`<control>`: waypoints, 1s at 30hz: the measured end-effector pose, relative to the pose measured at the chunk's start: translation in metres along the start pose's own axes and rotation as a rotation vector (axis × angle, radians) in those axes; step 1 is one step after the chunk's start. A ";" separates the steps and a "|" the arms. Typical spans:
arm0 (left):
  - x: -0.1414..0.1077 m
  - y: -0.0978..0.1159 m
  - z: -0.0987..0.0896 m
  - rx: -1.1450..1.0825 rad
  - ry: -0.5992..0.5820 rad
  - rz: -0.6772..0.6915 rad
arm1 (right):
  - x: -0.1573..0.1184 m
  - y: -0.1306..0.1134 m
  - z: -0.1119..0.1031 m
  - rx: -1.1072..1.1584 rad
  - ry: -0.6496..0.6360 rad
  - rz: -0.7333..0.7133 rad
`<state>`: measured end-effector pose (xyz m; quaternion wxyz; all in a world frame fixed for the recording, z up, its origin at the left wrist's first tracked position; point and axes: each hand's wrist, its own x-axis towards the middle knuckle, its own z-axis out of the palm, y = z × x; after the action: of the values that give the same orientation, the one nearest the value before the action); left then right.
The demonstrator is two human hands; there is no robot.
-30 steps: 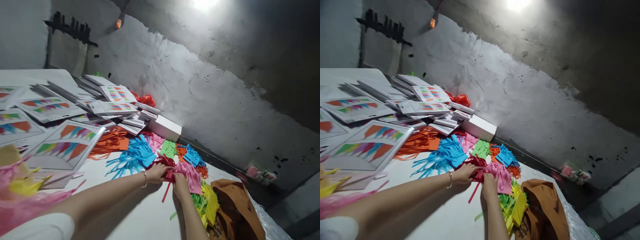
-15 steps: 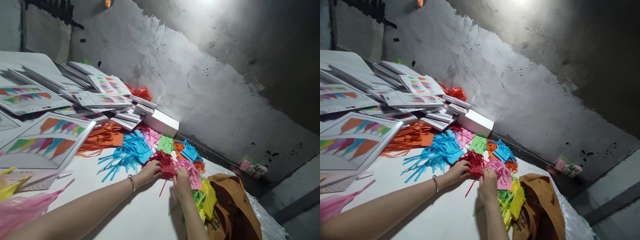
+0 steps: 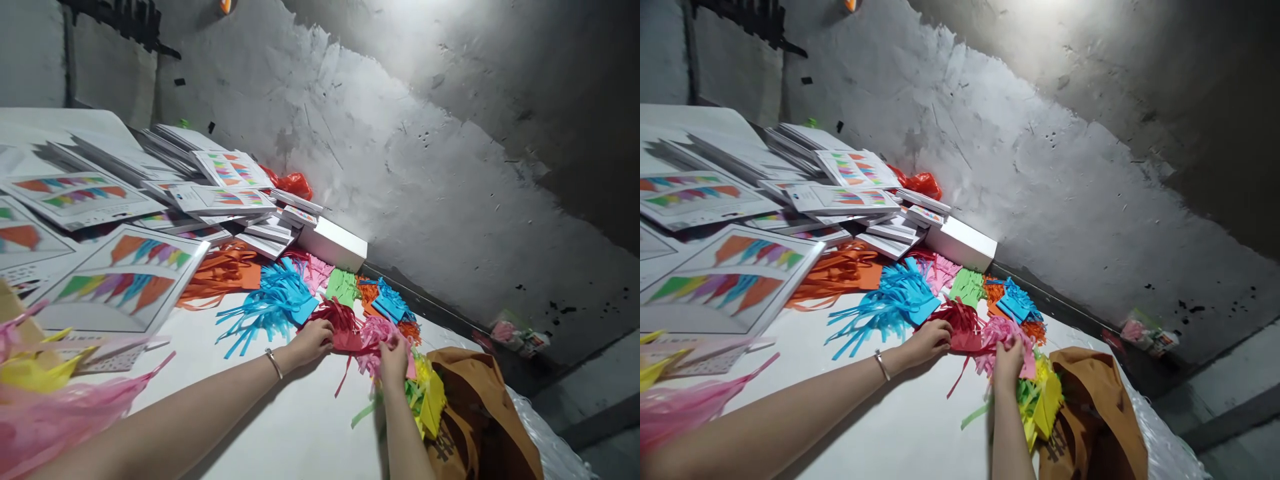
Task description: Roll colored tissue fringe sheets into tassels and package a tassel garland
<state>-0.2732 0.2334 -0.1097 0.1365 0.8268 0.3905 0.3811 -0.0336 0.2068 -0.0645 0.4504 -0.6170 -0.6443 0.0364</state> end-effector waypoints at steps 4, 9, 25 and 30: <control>0.000 0.003 -0.001 -0.026 0.031 0.017 | -0.013 -0.013 0.004 -0.014 -0.027 -0.131; -0.001 0.009 -0.008 -0.057 0.064 0.023 | -0.024 -0.033 0.053 0.032 -0.385 -0.268; 0.000 0.009 -0.010 -0.015 -0.066 -0.005 | -0.029 -0.011 0.072 0.316 -0.287 0.073; -0.001 0.017 -0.018 -0.007 -0.106 0.045 | -0.030 -0.011 0.067 0.302 -0.269 0.043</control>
<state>-0.2774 0.2199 -0.0895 0.1512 0.8540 0.3627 0.3409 -0.0894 0.2132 -0.1137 0.4467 -0.5460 -0.6724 0.2243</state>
